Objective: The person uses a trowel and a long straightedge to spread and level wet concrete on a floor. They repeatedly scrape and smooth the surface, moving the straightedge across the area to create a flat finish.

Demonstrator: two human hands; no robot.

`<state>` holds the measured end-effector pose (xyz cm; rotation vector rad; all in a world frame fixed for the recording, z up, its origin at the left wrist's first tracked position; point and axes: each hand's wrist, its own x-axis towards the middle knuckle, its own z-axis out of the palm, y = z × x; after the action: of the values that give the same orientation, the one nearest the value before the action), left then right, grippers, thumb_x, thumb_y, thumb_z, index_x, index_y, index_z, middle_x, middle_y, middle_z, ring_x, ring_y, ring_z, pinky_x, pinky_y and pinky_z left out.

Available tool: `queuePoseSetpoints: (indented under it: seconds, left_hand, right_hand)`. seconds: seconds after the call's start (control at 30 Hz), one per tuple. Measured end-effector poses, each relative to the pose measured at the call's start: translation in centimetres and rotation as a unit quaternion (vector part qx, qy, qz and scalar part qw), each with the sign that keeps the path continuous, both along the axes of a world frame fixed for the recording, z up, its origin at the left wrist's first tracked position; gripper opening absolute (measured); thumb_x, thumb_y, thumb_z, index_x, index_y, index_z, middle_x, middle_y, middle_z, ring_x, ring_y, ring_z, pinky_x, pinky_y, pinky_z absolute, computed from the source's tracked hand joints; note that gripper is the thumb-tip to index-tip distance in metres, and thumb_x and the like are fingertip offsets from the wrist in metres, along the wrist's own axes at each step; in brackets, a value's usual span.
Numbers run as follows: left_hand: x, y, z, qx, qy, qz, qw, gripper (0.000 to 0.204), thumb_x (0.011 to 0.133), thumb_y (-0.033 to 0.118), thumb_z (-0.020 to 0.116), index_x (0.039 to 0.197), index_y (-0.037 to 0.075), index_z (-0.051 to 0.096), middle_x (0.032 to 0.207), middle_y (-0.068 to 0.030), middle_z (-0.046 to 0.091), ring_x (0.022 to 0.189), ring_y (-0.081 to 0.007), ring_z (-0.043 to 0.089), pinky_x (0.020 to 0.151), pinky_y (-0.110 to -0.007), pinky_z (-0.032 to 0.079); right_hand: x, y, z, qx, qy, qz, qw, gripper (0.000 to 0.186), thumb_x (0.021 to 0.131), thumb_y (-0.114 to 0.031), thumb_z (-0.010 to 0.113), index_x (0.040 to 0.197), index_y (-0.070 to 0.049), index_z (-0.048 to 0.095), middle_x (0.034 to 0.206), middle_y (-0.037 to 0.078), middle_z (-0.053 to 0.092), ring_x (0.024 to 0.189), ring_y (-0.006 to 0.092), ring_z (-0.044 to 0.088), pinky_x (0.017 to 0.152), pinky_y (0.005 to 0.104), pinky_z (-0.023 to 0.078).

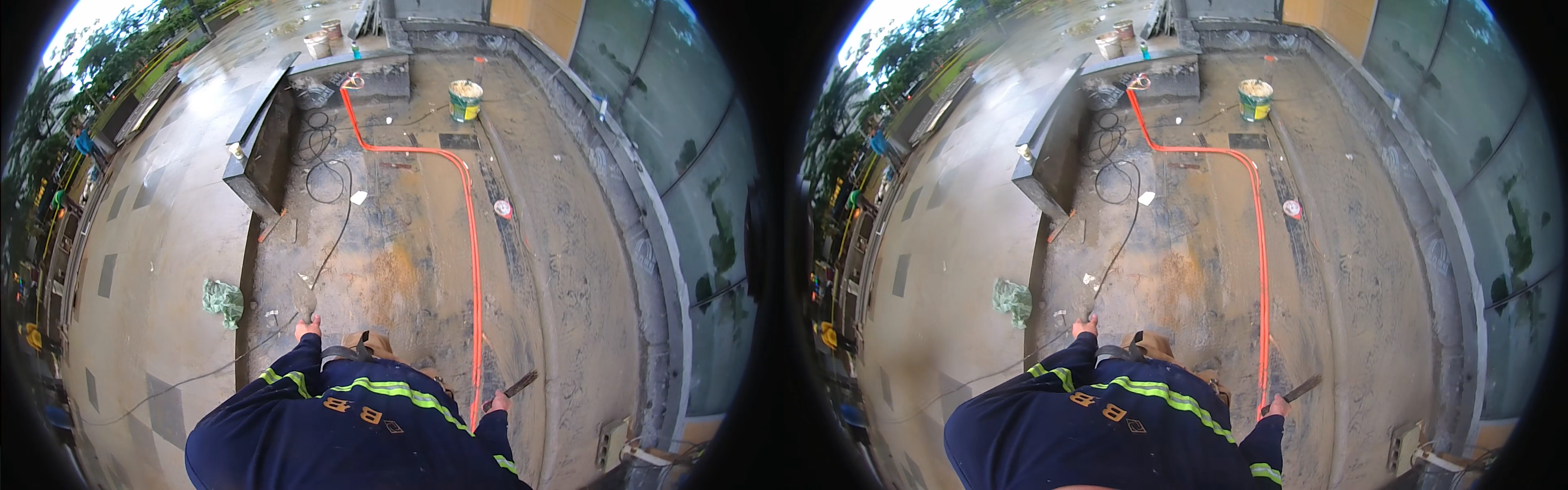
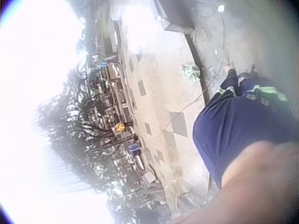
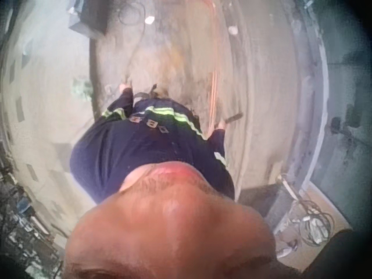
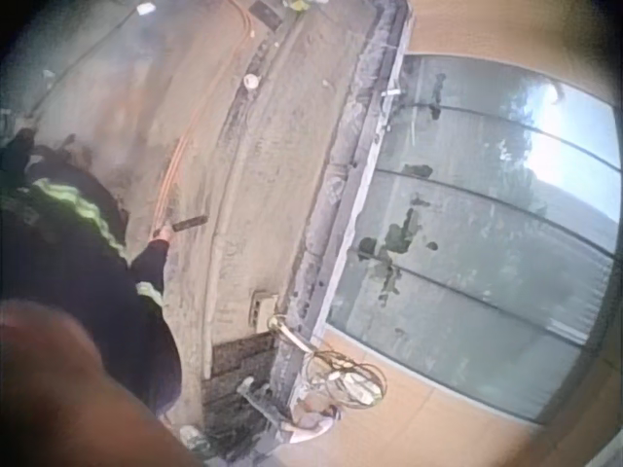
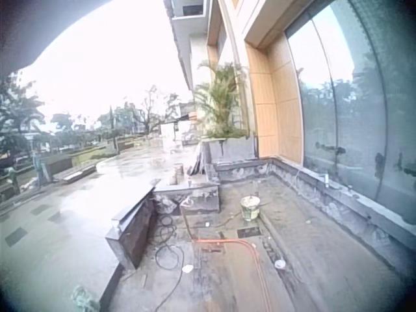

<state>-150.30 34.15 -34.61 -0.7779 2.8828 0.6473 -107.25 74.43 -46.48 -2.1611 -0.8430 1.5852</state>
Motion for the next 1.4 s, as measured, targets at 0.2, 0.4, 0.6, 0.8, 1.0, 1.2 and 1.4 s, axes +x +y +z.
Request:
queuePoseSetpoints:
  seconds: [0.2,0.4,0.6,0.8,1.0,1.2,1.4]
  left_hand:
    - [2.3,-7.7,-2.7,-0.014,-0.002,0.087,0.996,0.05,0.071,0.04,0.069,0.092,-0.004,0.063,0.089,-0.0222,0.064,0.088,-0.0349,0.062,0.079,-0.04,0.047]
    - [-3.3,-6.6,-3.7,0.069,-0.113,0.099,0.986,0.052,0.075,0.04,0.066,0.088,-0.01,0.06,0.066,-0.0196,0.063,0.056,-0.0269,0.063,0.056,-0.036,0.05]
    - [-17.2,0.8,-9.4,0.058,-0.069,-0.186,0.978,0.055,0.072,0.038,0.068,0.094,-0.011,0.056,0.064,-0.0188,0.061,0.053,-0.0313,0.058,0.051,-0.04,0.047]
    - [-30.3,10.9,-9.5,0.302,-0.042,-0.031,0.952,0.047,0.074,0.035,0.068,0.089,-0.009,0.057,0.06,-0.0153,0.057,0.047,-0.0249,0.053,0.045,-0.036,0.042]
    - [-33.5,19.1,-8.4,0.304,-0.043,-0.149,0.94,0.036,0.075,0.028,0.069,0.086,-0.005,0.058,0.059,-0.0114,0.056,0.042,-0.0218,0.052,0.042,-0.032,0.043]
    - [-30.5,20.7,-8.7,0.383,-0.078,-0.128,0.911,0.031,0.076,0.018,0.069,0.092,0.0,0.05,0.053,-0.0064,0.05,0.038,-0.0164,0.045,0.036,-0.031,0.037]
    - [-26.5,17.8,-9.9,0.302,-0.133,-0.135,0.934,0.025,0.075,0.019,0.07,0.077,0.002,0.052,0.054,-0.0071,0.053,0.039,-0.0159,0.047,0.036,-0.03,0.037]
  right_hand:
    - [2.5,-6.4,-1.2,-0.022,-0.019,0.005,1.0,0.023,0.079,-0.022,0.06,0.08,0.001,0.056,0.065,0.006,0.053,0.054,0.0183,0.05,0.047,0.0385,0.04]
    - [-0.1,-7.4,-1.5,-0.002,-0.051,-0.066,0.996,0.019,0.075,-0.02,0.058,0.066,-0.005,0.05,0.051,0.005,0.045,0.038,0.0212,0.047,0.035,0.0374,0.037]
    - [-5.1,-7.3,1.5,0.074,-0.108,-0.133,0.982,0.02,0.079,-0.019,0.062,0.07,-0.004,0.051,0.054,0.005,0.045,0.038,0.0193,0.046,0.034,0.0366,0.037]
    - [-14.9,-10.5,9.5,0.041,-0.117,-0.135,0.983,0.024,0.078,-0.022,0.063,0.077,-0.002,0.049,0.054,0.005,0.045,0.038,0.0195,0.049,0.033,0.0355,0.04]
    - [-12.9,-17.0,10.8,0.072,-0.248,-0.05,0.965,0.03,0.075,-0.023,0.065,0.083,0.0,0.046,0.057,0.006,0.049,0.039,0.0168,0.05,0.034,0.0327,0.041]
    - [-13.3,-21.7,9.6,-0.077,-0.211,-0.152,0.963,0.028,0.073,-0.022,0.063,0.068,0.002,0.052,0.053,0.009,0.05,0.04,0.0222,0.053,0.037,0.0365,0.043]
    - [-12.7,-19.6,4.9,-0.101,-0.158,-0.18,0.966,0.028,0.073,-0.023,0.062,0.07,0.004,0.057,0.053,0.011,0.053,0.042,0.0247,0.055,0.04,0.0375,0.045]
